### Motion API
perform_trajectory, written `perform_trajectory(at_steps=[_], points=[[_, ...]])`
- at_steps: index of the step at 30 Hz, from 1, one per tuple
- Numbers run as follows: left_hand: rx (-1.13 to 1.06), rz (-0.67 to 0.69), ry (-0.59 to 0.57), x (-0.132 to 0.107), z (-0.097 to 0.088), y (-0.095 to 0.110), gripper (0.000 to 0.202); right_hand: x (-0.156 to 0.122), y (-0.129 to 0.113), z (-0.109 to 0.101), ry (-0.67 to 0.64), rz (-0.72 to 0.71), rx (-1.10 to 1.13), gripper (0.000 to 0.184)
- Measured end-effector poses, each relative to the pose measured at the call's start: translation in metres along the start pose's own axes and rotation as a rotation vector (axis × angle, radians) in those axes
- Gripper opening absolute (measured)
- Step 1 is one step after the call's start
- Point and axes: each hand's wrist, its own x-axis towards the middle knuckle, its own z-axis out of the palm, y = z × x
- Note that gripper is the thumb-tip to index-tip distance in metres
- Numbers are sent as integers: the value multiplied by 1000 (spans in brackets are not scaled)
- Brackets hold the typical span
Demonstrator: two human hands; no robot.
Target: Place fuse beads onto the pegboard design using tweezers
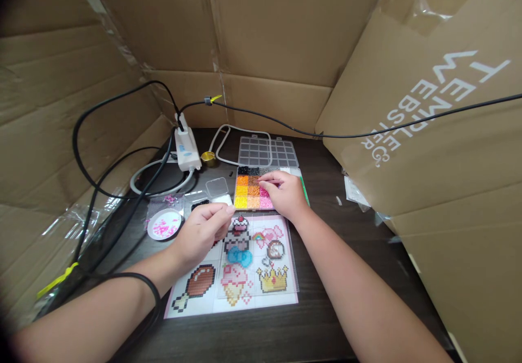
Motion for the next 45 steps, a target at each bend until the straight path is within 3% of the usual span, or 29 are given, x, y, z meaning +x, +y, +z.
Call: perform_trajectory(at_steps=[8,35,45], points=[[1,-10,9,0,2,1,48,2,4,8,-22,-3,-10,9],[5,14,1,0,1,0,46,2,2,1,56,35,-2,9],[6,9,-5,0,0,-1,46,2,2,-3,10,17,-15,8]])
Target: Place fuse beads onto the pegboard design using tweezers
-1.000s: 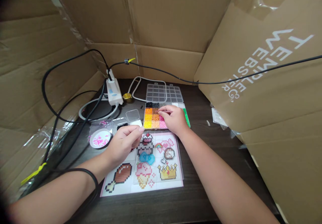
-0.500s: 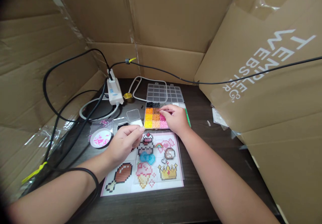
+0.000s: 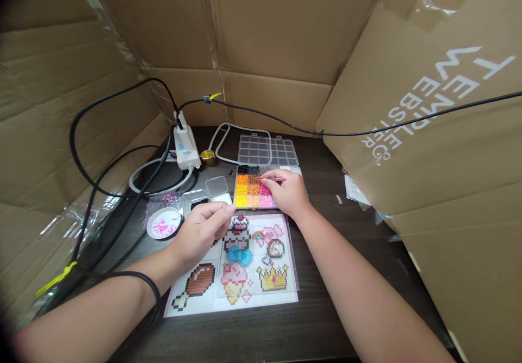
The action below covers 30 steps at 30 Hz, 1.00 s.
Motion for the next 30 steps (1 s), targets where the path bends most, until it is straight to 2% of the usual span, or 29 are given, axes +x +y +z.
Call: perform_trajectory(at_steps=[30], points=[[1,18,-16,1,-1,-2,43,-2,-3,6,89,58,-33,8]])
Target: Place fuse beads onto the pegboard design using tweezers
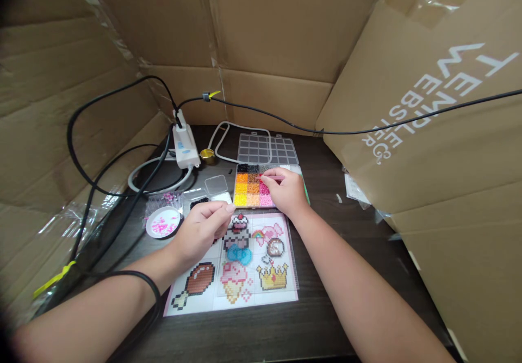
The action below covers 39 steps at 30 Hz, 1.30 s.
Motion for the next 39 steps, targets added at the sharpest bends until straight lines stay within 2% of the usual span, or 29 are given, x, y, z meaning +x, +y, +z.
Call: perform_trajectory(at_steps=[19,25,39], points=[[30,-3,-2,-1,2,2,46,0,1,5,62,23,-8,13],[19,-11,0,-1,2,2,46,-2,-3,9,113,78,-3,13],[26,-10,4,-1,2,1,46,-2,-5,12,164,70,-23,12]])
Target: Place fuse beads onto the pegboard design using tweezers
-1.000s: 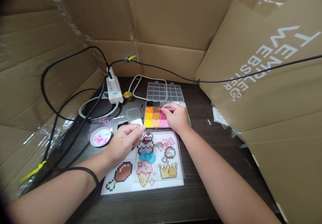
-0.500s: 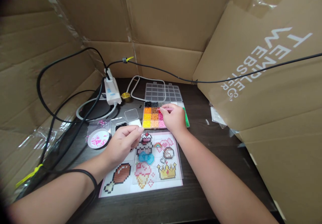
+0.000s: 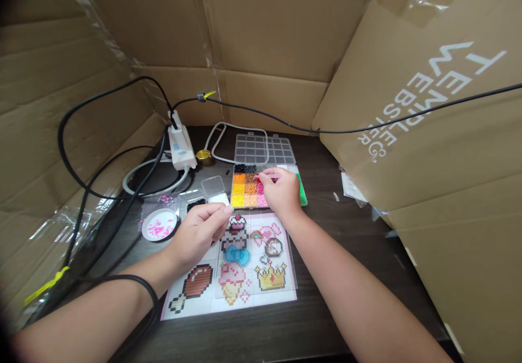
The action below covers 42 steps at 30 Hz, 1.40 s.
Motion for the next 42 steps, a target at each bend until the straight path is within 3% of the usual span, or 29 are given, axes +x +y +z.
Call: perform_trajectory(at_steps=[42], points=[[-17,10,-28,1,-2,0,47,-2,1,-2,-8,-1,-19,13]])
